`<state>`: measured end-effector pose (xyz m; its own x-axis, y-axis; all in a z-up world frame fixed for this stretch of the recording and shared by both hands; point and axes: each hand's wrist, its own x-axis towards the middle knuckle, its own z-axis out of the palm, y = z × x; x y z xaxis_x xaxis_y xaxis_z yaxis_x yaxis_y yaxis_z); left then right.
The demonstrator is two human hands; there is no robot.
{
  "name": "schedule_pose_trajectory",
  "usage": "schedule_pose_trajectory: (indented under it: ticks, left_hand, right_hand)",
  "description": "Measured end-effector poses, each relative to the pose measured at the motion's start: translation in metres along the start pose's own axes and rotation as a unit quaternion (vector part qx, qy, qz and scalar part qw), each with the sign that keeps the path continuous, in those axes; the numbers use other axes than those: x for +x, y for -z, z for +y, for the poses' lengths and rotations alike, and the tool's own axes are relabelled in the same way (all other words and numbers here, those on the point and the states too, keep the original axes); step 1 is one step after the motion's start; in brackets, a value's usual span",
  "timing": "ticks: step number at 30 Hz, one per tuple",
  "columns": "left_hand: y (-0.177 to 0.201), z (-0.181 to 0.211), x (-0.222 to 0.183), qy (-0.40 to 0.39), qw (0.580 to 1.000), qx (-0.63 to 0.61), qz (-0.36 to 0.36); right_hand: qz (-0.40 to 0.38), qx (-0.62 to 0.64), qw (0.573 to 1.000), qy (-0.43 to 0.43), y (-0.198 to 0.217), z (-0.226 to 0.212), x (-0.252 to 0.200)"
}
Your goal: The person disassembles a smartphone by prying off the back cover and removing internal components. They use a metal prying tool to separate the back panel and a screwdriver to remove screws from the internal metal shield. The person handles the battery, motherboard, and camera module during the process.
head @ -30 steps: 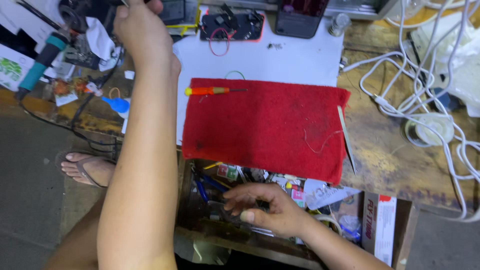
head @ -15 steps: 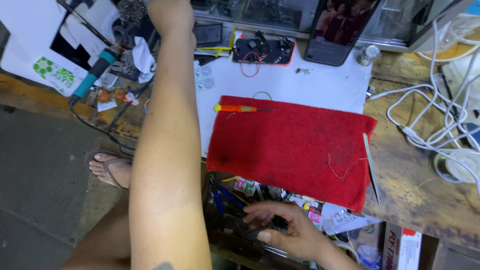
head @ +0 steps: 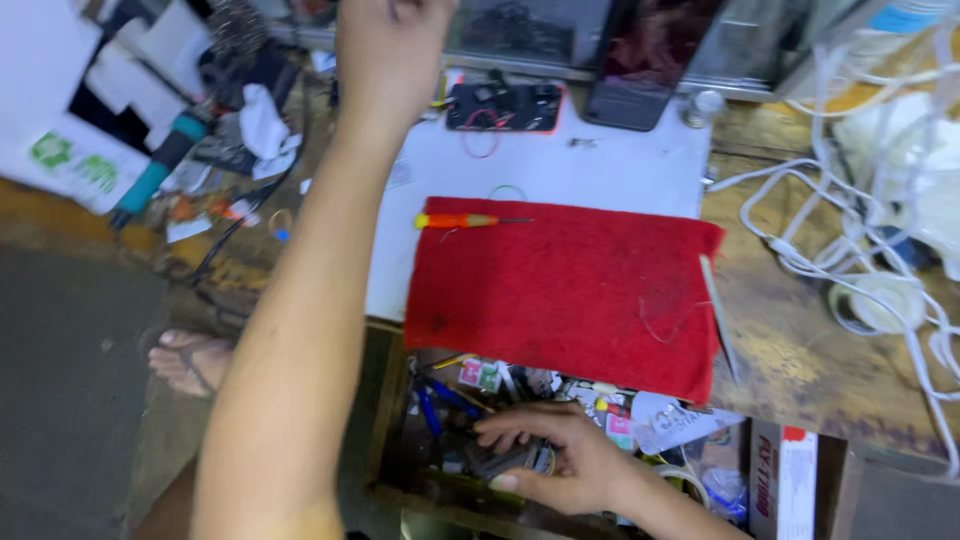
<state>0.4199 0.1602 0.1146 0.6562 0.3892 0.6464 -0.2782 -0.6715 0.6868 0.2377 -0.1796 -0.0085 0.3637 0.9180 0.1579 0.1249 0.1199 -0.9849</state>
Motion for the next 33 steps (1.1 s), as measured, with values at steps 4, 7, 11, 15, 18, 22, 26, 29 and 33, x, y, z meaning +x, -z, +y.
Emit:
schedule_pose_trajectory:
  ticks: [4,7,11,15,18,22,26,29,33]
  left_hand:
    - [0.006,0.056,-0.040,0.030,0.944,0.231,-0.232]
    - [-0.001,0.071,-0.045,-0.020,0.900,0.333,-0.279]
    - [-0.004,0.067,-0.036,0.037,0.869,0.379,-0.317]
    - [0.000,0.060,-0.028,0.049,0.857,0.403,-0.316]
    - [0.005,0.053,-0.026,0.034,0.853,0.412,-0.320]
    - [0.006,0.044,-0.029,0.011,0.861,0.412,-0.297]
    - [0.004,0.038,-0.035,-0.004,0.865,0.411,-0.287]
    - [0.004,0.037,-0.040,-0.005,0.872,0.404,-0.278]
    - [0.011,0.039,-0.041,-0.044,0.884,0.385,-0.260]
  right_hand:
    - [-0.002,-0.075,0.996,0.047,-0.003,-0.009,0.003]
    - [-0.005,-0.118,0.991,0.066,-0.007,-0.013,0.002]
    - [-0.020,-0.166,0.984,0.060,-0.008,-0.014,0.003]
    - [-0.032,-0.174,0.984,0.032,-0.006,-0.016,0.003]
    - [-0.024,-0.175,0.984,0.034,-0.004,-0.017,0.003]
    - [-0.021,-0.198,0.979,0.033,-0.003,-0.016,0.003]
    - [-0.035,-0.200,0.979,0.010,-0.005,-0.014,0.003]
    - [-0.035,-0.187,0.982,0.013,-0.006,-0.014,0.001]
    - [-0.039,-0.188,0.981,0.018,-0.007,-0.012,0.002]
